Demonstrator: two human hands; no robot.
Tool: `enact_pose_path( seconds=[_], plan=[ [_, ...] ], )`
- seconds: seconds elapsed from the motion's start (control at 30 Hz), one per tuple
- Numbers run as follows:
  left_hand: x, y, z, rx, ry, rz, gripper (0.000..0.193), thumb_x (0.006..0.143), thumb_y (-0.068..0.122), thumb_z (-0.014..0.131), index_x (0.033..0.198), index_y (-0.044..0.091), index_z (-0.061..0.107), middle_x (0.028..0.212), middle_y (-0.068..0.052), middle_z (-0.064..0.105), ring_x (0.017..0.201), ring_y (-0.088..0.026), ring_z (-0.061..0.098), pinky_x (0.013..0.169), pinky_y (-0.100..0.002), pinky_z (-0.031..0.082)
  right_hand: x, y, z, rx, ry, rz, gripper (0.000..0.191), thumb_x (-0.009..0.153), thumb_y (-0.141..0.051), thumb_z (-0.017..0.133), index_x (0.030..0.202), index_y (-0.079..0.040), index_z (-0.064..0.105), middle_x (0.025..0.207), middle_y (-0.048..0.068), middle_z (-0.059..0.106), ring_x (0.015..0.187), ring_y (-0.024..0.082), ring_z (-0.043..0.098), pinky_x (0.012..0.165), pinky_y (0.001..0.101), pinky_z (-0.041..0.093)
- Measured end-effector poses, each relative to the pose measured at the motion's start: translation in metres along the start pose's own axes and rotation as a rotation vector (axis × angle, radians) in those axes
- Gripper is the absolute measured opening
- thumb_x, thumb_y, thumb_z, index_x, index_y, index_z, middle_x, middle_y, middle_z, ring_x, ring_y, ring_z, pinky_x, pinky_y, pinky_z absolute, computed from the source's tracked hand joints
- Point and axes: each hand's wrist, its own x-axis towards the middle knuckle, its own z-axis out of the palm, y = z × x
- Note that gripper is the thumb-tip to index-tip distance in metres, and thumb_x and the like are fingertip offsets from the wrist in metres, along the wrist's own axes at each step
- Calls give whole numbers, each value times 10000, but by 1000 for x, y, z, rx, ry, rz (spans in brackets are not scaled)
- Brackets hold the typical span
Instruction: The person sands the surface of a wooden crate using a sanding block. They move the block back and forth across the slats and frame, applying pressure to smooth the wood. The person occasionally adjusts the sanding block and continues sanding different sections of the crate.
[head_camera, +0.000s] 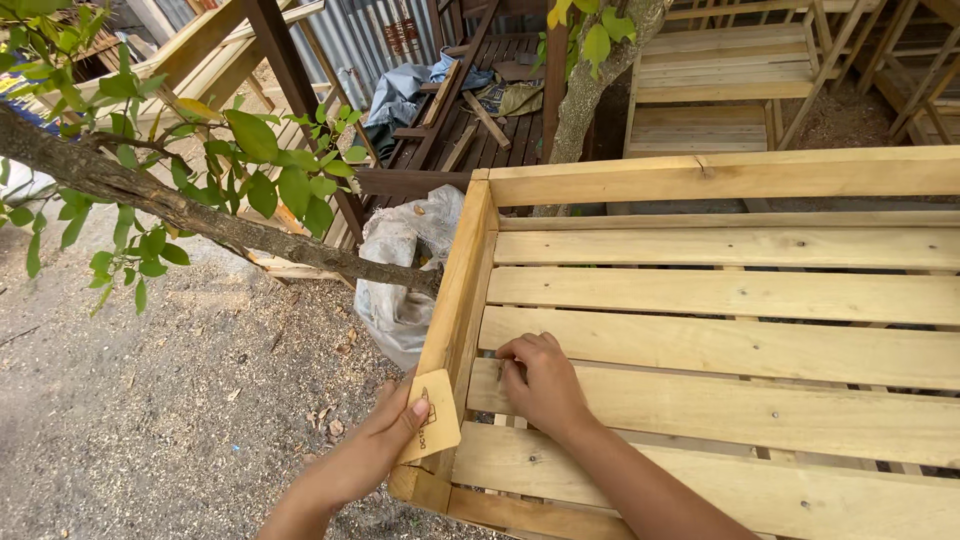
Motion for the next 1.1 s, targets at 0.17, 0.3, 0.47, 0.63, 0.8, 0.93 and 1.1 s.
enact_pose_path(
  seconds=[0.17, 0.3, 0.47, 0.63, 0.8, 0.93, 1.1],
  plan=[
    [59, 21, -14, 55, 60, 12, 719, 978, 551, 359, 1627, 265, 243, 1702, -40, 236, 1589, -283, -38, 1257, -450, 59, 38, 15, -31, 332, -20, 227, 198, 890, -94, 628, 1046, -83, 750, 1046, 64, 734, 928, 222, 670, 853, 358, 553],
    [150, 64, -41, -45, 52, 96, 614, 1034, 488, 436, 1436, 35, 540, 1320, -149, 700, 1209, -238, 624, 1059, -405, 470, 105, 45, -81, -6, 202, -82, 200, 886, -100, 644, 1045, -92, 766, 1064, 67, 748, 995, 280, 593, 902, 397, 502],
    [244, 116, -63, -28, 112, 13, 593, 1031, 482, 396, 1435, 71, 537, 1329, -138, 677, 1158, -247, 637, 1000, -416, 499, 198, 68, -123, -372, 175, -266, 313, 862, -154, 675, 1169, -134, 736, 1127, 74, 700, 1131, 330, 567, 976, 454, 480],
    [289, 157, -79, 175, 225, -10, 637, 1035, 504, 336, 1479, 70, 478, 1460, -187, 569, 1312, -348, 566, 1083, -479, 453, 247, 64, -130, -656, -20, -350, 816, 677, -405, 863, 1377, -96, 579, 1299, 189, 589, 1263, 411, 531, 1044, 627, 375],
    [320, 191, -87, 425, 346, -6, 676, 1084, 529, 286, 1497, 30, 478, 1573, -264, 438, 1470, -484, 353, 1213, -529, 297, 246, 65, -127, -770, -99, -193, 777, 785, -494, 808, 1406, -120, 528, 1221, 89, 624, 1162, 278, 575, 967, 488, 433],
    [324, 201, -78, 257, 576, -156, 755, 1009, 534, 406, 1608, 106, 236, 1600, -334, 200, 1414, -545, 292, 1158, -586, 276, 240, 72, -125, -771, -45, -254, 755, 759, -430, 813, 1393, -119, 548, 1206, 80, 627, 1146, 277, 584, 932, 476, 445],
    [286, 199, -65, 415, 549, -130, 807, 909, 664, 526, 1520, 147, 410, 1520, -225, 360, 1416, -445, 375, 1179, -549, 332, 240, 74, -123, -791, -17, -280, 718, 777, -373, 785, 1400, -109, 545, 1220, 102, 618, 1136, 279, 586, 928, 478, 441]
  ],
)
